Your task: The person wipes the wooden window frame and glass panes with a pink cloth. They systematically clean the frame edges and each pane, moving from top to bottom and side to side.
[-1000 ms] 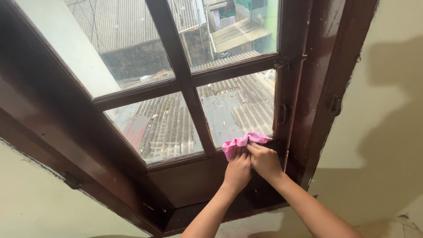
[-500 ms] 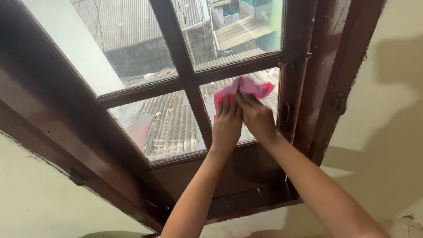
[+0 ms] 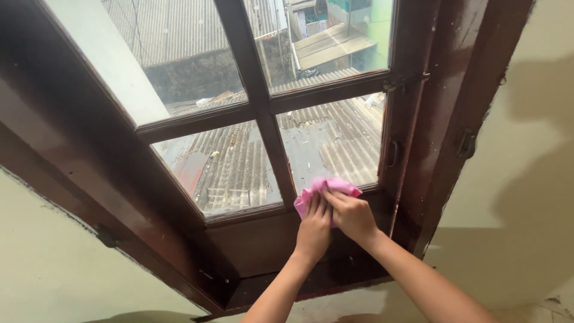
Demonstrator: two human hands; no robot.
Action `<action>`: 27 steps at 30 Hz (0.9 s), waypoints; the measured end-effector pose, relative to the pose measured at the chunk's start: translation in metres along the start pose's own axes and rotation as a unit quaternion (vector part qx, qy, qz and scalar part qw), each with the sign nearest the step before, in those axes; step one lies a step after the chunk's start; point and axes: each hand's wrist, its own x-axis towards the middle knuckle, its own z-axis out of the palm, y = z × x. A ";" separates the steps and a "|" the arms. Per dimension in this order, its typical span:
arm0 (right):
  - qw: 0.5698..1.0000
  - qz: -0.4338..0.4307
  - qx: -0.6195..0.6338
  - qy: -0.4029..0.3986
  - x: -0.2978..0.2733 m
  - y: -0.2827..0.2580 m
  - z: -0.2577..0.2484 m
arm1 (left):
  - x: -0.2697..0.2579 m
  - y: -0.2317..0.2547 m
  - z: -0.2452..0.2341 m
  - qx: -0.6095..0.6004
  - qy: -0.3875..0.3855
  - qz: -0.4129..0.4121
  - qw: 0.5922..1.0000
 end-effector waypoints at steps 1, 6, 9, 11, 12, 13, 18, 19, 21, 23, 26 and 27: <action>1.000 -0.001 0.001 -0.001 0.018 -0.006 -0.011 | 0.014 0.001 -0.015 0.000 0.000 -0.002 1.000; 0.991 -0.040 0.032 0.124 0.116 -0.016 -0.039 | 0.098 -0.016 -0.070 -0.007 0.118 -0.019 0.993; 0.985 -0.073 -0.022 0.156 0.180 -0.043 -0.076 | 0.133 -0.036 -0.090 0.076 0.134 -0.034 0.987; 0.987 -0.073 -0.034 0.136 0.157 -0.023 -0.036 | 0.116 -0.047 -0.062 0.088 0.128 -0.036 0.987; 0.989 -0.074 -0.048 0.116 0.145 -0.013 -0.016 | 0.108 -0.053 -0.047 0.098 0.121 -0.038 0.987; 0.989 -0.074 -0.049 0.119 0.131 -0.012 -0.010 | 0.096 -0.047 -0.040 0.099 0.123 -0.036 0.987; 0.998 -0.047 0.013 0.035 0.053 -0.014 0.010 | 0.024 -0.025 0.008 0.056 0.027 -0.049 0.997; 0.998 -0.048 0.014 0.035 0.037 -0.011 0.017 | 0.010 -0.021 0.015 0.057 0.028 -0.050 0.997; 0.996 -0.073 -0.057 -0.001 0.003 -0.006 0.029 | -0.019 -0.013 0.030 0.068 -0.039 -0.047 0.996; 0.996 -0.068 -0.050 -0.007 -0.002 -0.010 0.026 | -0.025 -0.010 0.029 0.057 -0.045 -0.049 0.996; 0.998 -0.061 -0.026 0.007 0.028 -0.031 -0.010 | -0.015 -0.006 0.003 0.051 -0.037 -0.051 0.997; 0.998 -0.058 -0.012 0.030 0.045 -0.040 -0.026 | -0.006 -0.007 -0.010 0.055 -0.022 -0.049 0.997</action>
